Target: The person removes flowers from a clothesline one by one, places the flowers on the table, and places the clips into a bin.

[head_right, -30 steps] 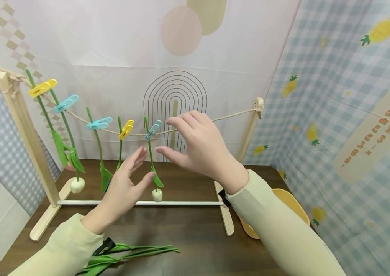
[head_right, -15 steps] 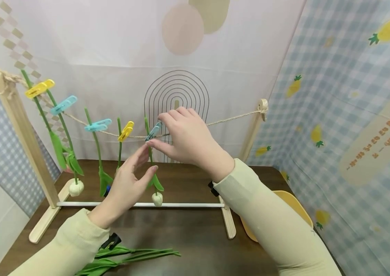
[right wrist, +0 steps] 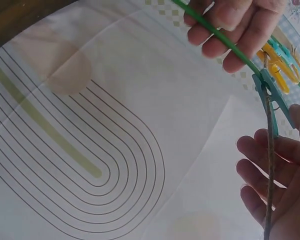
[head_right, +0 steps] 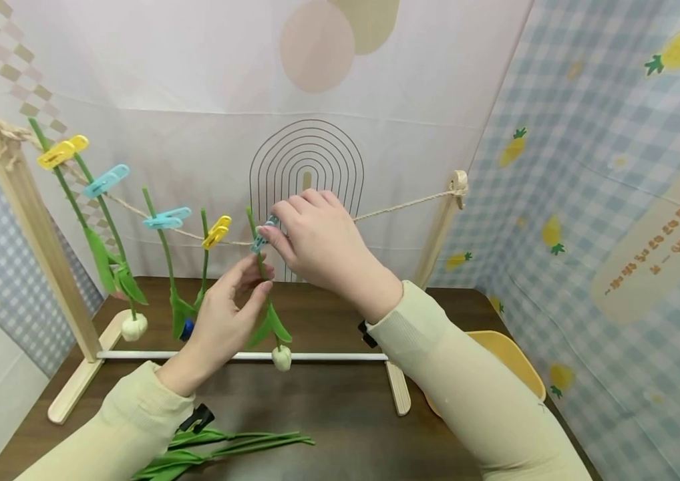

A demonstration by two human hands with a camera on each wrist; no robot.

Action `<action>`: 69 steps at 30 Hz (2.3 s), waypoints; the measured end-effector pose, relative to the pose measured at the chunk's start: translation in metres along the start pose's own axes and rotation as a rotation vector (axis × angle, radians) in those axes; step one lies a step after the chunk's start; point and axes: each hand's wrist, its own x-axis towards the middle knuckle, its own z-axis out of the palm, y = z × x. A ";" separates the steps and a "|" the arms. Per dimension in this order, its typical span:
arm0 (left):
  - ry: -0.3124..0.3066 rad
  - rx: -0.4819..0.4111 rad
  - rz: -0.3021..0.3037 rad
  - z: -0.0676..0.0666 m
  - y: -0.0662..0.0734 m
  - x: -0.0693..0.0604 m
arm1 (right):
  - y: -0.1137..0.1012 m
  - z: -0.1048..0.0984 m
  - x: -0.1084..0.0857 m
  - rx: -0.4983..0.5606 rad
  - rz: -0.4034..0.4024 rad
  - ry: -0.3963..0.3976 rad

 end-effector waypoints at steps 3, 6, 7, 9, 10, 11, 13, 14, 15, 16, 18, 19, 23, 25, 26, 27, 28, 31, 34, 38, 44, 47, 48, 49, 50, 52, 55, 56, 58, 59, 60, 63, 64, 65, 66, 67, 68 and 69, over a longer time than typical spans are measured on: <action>0.018 -0.006 0.009 0.001 0.001 0.000 | -0.001 0.000 -0.002 0.021 -0.010 0.018; 0.027 -0.013 0.008 0.001 0.001 -0.001 | -0.002 0.001 -0.004 0.055 -0.030 0.050; 0.027 -0.017 0.006 0.001 0.001 -0.001 | -0.002 0.001 -0.005 0.068 -0.039 0.061; 0.022 -0.023 0.002 0.001 0.002 -0.002 | -0.002 0.001 -0.005 0.093 -0.054 0.079; 0.020 -0.023 0.001 0.001 0.002 -0.002 | -0.003 0.001 -0.006 0.104 -0.061 0.088; 0.016 -0.026 0.000 0.000 0.002 -0.003 | -0.003 0.001 -0.006 0.113 -0.068 0.094; 0.010 -0.025 -0.002 0.000 0.003 -0.004 | -0.004 0.001 -0.007 0.128 -0.078 0.103; 0.006 -0.024 -0.003 0.000 0.003 -0.004 | -0.004 0.001 -0.007 0.133 -0.082 0.106; 0.004 -0.021 -0.005 0.000 0.003 -0.004 | -0.004 0.001 -0.007 0.138 -0.086 0.108; 0.002 -0.019 -0.007 0.000 0.003 -0.004 | -0.005 0.001 -0.007 0.143 -0.089 0.110; -0.001 -0.017 -0.012 0.000 0.003 -0.005 | -0.005 0.001 -0.007 0.153 -0.097 0.114; -0.002 -0.016 -0.014 0.000 0.004 -0.005 | -0.006 0.001 -0.007 0.158 -0.102 0.118; 0.000 -0.021 -0.020 0.000 0.003 -0.005 | -0.007 0.000 -0.008 0.178 -0.116 0.136; 0.000 -0.027 -0.021 0.000 0.003 -0.005 | -0.007 0.000 -0.008 0.186 -0.122 0.147; 0.001 -0.030 -0.021 0.000 0.002 -0.005 | -0.007 0.000 -0.009 0.189 -0.125 0.153; 0.003 -0.032 -0.021 0.000 0.002 -0.005 | -0.008 -0.001 -0.008 0.191 -0.129 0.160; 0.004 -0.034 -0.021 0.000 0.002 -0.005 | -0.008 -0.001 -0.008 0.194 -0.133 0.166; 0.005 -0.034 -0.022 -0.001 0.002 -0.006 | -0.009 -0.002 -0.008 0.202 -0.137 0.187; -0.002 -0.039 -0.027 -0.001 -0.001 -0.008 | -0.008 -0.003 -0.008 0.213 -0.132 0.211; -0.004 -0.044 -0.028 0.000 -0.002 -0.012 | -0.005 -0.007 -0.007 0.215 -0.133 0.230; 0.006 -0.034 -0.032 -0.003 0.014 -0.011 | -0.001 -0.011 -0.010 0.213 -0.129 0.227; -0.008 -0.029 -0.041 -0.004 0.008 -0.014 | 0.001 -0.013 -0.012 0.204 -0.140 0.232; -0.012 -0.027 -0.047 -0.003 0.005 -0.015 | 0.001 -0.013 -0.013 0.204 -0.143 0.235; -0.015 -0.028 -0.051 -0.003 0.001 -0.016 | 0.001 -0.014 -0.014 0.206 -0.147 0.240; -0.018 -0.028 -0.053 -0.003 -0.002 -0.017 | 0.001 -0.015 -0.015 0.208 -0.150 0.243; -0.019 -0.029 -0.052 -0.003 -0.006 -0.018 | 0.001 -0.017 -0.017 0.217 -0.156 0.249; -0.017 -0.035 -0.043 -0.003 -0.008 -0.020 | 0.000 -0.019 -0.020 0.233 -0.166 0.244; -0.015 -0.036 -0.039 -0.003 -0.008 -0.020 | -0.001 -0.019 -0.021 0.238 -0.169 0.239; -0.010 -0.034 -0.035 -0.003 -0.008 -0.022 | -0.002 -0.019 -0.023 0.253 -0.171 0.226; -0.006 -0.035 -0.034 -0.003 -0.009 -0.022 | -0.003 -0.019 -0.025 0.258 -0.171 0.218; -0.003 -0.036 -0.031 -0.003 -0.009 -0.022 | -0.003 -0.019 -0.026 0.260 -0.169 0.210; -0.001 -0.032 -0.031 -0.004 -0.010 -0.023 | -0.003 -0.017 -0.031 0.262 -0.156 0.184; -0.001 -0.029 -0.031 -0.004 -0.010 -0.024 | -0.002 -0.016 -0.032 0.258 -0.153 0.174; -0.002 -0.028 -0.030 -0.005 -0.010 -0.024 | -0.002 -0.015 -0.033 0.254 -0.147 0.163; -0.004 -0.024 -0.028 -0.006 -0.010 -0.024 | -0.001 -0.013 -0.035 0.249 -0.143 0.152; -0.007 -0.021 -0.026 -0.006 -0.010 -0.024 | -0.001 -0.012 -0.036 0.245 -0.140 0.142; -0.009 -0.017 -0.024 -0.007 -0.010 -0.025 | 0.000 -0.010 -0.038 0.242 -0.138 0.133; -0.010 -0.014 -0.022 -0.008 -0.011 -0.025 | 0.001 -0.008 -0.039 0.241 -0.136 0.126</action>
